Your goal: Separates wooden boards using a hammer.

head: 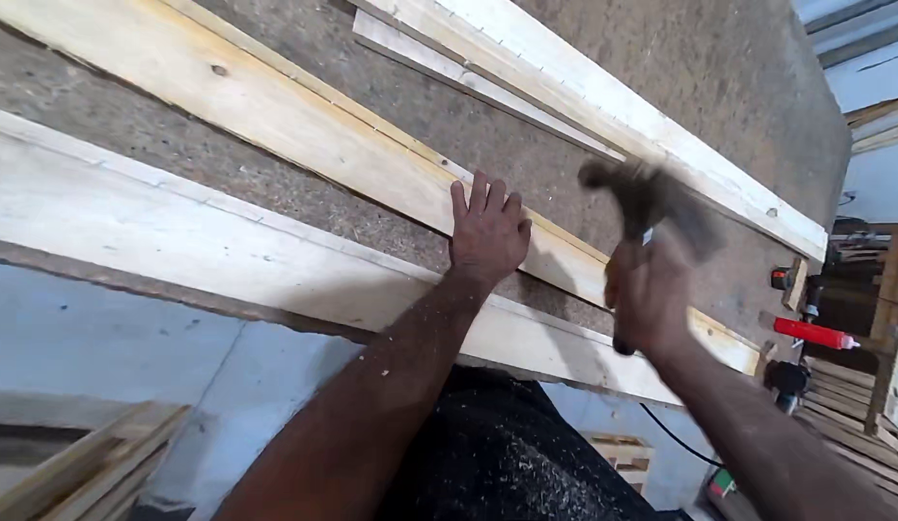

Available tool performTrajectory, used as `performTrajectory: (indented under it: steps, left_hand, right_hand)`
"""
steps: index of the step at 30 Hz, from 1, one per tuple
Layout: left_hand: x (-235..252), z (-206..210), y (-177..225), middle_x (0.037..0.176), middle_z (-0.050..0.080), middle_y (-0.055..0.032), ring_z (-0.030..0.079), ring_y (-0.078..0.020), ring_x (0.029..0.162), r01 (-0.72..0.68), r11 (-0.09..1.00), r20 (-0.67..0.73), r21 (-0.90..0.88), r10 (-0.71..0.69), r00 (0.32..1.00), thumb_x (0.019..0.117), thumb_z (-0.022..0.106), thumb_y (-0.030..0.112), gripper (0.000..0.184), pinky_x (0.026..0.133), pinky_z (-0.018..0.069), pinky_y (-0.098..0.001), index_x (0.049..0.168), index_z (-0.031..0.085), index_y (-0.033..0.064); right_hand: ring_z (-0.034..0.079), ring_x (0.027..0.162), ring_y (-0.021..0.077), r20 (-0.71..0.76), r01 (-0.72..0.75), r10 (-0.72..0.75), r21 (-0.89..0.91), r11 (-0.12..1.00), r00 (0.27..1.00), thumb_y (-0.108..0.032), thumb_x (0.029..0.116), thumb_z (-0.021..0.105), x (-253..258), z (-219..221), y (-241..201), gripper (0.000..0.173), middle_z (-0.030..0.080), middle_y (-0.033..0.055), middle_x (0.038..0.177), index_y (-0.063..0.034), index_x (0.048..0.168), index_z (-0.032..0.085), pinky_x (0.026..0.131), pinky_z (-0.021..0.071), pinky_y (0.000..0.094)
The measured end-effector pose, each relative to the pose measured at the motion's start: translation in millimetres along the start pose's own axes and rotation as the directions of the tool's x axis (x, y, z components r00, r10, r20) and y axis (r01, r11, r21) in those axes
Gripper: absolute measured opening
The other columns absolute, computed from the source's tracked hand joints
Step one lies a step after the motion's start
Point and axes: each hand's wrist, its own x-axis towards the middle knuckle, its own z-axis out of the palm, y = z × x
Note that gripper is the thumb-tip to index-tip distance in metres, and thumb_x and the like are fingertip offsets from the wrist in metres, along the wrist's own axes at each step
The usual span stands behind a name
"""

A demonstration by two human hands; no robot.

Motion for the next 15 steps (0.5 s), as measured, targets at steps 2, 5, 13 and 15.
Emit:
performTrajectory:
  steps: [2,5,13,15]
  left_hand:
    - [2.1,0.5,-0.8,0.152,0.053,-0.0089,0.028,-0.0399,0.154,-0.014,1.000,-0.018,-0.003,0.014,1.000,0.1005,0.040,0.057,0.056,0.120,0.0137,-0.0737,0.136,0.064,0.0212]
    - [4.9,0.5,-0.7,0.150,0.054,-0.0095,0.028,-0.0400,0.153,-0.010,1.000,-0.016,-0.001,0.010,1.000,0.1000,0.041,0.055,0.054,0.119,0.0136,-0.0739,0.135,0.064,0.0206]
    - [2.3,-3.6,0.8,0.151,0.054,-0.0090,0.029,-0.0395,0.153,-0.001,0.999,-0.009,0.046,0.002,1.000,0.0999,0.040,0.057,0.055,0.120,0.0145,-0.0730,0.137,0.064,0.0233]
    - [1.7,-1.7,0.7,0.150,0.055,-0.0080,0.030,-0.0392,0.153,-0.004,0.997,-0.021,0.074,0.006,1.000,0.1001,0.038,0.057,0.055,0.120,0.0149,-0.0723,0.137,0.064,0.0248]
  right_hand:
    - [0.065,0.058,0.0284,0.331,-0.213,0.249,-0.143,0.967,0.910,-0.061,0.1067,0.028,-7.8,21.1,24.8,0.066,0.061,0.0114,0.068,-0.0055,0.097,0.062,0.053,0.0565,0.0526]
    - [0.065,0.067,0.0278,0.507,-0.220,0.390,-0.363,0.906,0.769,-0.062,0.1045,0.040,4.7,-3.9,16.5,0.060,0.061,0.0100,0.072,-0.0097,0.091,0.065,0.061,0.0556,0.0522]
    - [0.068,0.065,0.0275,0.119,-0.261,0.250,0.086,0.962,0.961,-0.054,0.1079,0.032,-42.1,80.1,58.0,0.062,0.065,0.0107,0.071,-0.0025,0.104,0.066,0.063,0.0588,0.0517]
    - [0.070,0.074,0.0314,0.324,-0.379,0.370,-0.036,0.924,0.871,-0.058,0.1064,0.038,-40.7,78.8,65.6,0.061,0.067,0.0137,0.077,-0.0043,0.106,0.067,0.071,0.0580,0.0558]
